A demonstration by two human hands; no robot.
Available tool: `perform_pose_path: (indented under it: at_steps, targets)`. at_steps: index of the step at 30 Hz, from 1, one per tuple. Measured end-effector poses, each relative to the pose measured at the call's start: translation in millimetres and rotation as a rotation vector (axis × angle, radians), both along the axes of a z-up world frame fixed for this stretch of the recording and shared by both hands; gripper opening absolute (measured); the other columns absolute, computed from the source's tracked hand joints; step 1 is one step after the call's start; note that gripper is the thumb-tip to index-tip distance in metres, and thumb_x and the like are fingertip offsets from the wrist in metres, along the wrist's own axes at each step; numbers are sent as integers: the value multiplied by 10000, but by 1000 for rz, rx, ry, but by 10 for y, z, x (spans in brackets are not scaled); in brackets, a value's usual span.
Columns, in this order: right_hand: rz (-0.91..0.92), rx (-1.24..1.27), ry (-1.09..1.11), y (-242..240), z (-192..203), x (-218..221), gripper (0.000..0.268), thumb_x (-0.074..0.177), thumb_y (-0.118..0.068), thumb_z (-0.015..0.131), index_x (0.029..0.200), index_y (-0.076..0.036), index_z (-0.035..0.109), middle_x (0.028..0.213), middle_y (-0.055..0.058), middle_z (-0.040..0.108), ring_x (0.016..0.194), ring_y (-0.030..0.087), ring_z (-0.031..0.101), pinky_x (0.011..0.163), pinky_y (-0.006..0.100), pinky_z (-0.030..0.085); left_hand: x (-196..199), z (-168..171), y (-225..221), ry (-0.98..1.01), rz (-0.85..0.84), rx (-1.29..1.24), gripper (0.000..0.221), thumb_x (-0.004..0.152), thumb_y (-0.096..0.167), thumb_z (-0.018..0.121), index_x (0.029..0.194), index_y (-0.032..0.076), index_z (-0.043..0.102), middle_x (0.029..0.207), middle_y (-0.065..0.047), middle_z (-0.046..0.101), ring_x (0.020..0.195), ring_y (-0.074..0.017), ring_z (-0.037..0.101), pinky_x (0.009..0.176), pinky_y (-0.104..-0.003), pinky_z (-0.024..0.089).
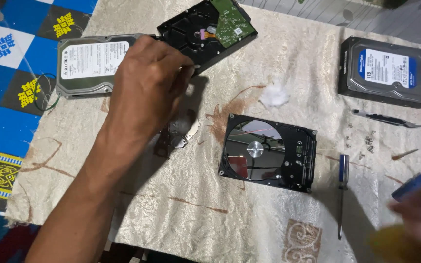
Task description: Reassembling the internal components of a hard disk drive, including the actuator arm and platters, using a precision screwdriver.
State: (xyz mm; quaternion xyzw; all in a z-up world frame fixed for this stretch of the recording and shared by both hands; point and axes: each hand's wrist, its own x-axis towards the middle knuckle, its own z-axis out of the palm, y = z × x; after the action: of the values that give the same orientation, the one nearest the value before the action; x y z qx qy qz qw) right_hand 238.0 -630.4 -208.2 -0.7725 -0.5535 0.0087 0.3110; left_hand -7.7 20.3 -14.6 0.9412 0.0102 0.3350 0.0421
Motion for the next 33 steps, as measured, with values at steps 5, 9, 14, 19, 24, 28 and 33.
perform_pose_path:
  at_steps: [5,9,14,19,24,28,33]
  targets:
    - [-565,-63,112,2952,2443,-1566,202,1073,-22,665,1268,-1,712,734,93,547,566,133,537,625,276,426,-21,139,-260,-17,-176,-256,68,988,22,811,998,-36,776,867,-149,779,704,-241,695,642,-343,562]
    - [-317,-165,-207,3111,2570,-1518,321,955,-128,790,1269,-78,746,849,161,673,619,260,609,571,402,439,-64,345,-607,194,-199,-1027,82,896,25,761,976,42,761,900,-112,806,697,-142,787,616,-192,666]
    - [-199,-15,-287,3321,2449,-1666,430,820,-250,937,1169,-61,771,980,102,758,701,191,678,583,329,529,-36,241,-1020,313,-139,-1429,84,848,100,773,917,62,802,817,-70,808,648,-103,694,587,-196,620]
    - [-221,-58,-373,3333,2355,-1710,404,874,-354,865,1173,-95,781,1009,86,758,723,236,687,604,372,505,-71,108,-1143,328,-260,-1322,102,884,149,761,947,77,798,798,-51,805,543,-60,640,458,-168,570]
    - [-143,34,-361,3366,2243,-1679,368,860,-301,873,1125,-81,744,957,70,760,751,208,704,626,333,525,-71,50,-1212,184,-372,-1161,87,883,128,769,923,52,780,718,-35,772,531,-67,688,462,-166,609]
    - [-121,15,-343,3367,2254,-1645,413,853,-294,888,1173,-91,725,971,58,765,748,189,705,627,331,531,-60,42,-1198,219,-347,-1229,102,867,145,780,927,63,793,707,-15,763,547,-49,656,496,-174,590]
    - [-119,-24,-335,3365,2237,-1635,370,862,-315,867,1143,-111,741,960,54,741,756,187,700,609,331,517,-59,4,-1199,259,-348,-1232,111,869,156,780,940,72,794,699,-3,749,569,-58,667,510,-178,601]
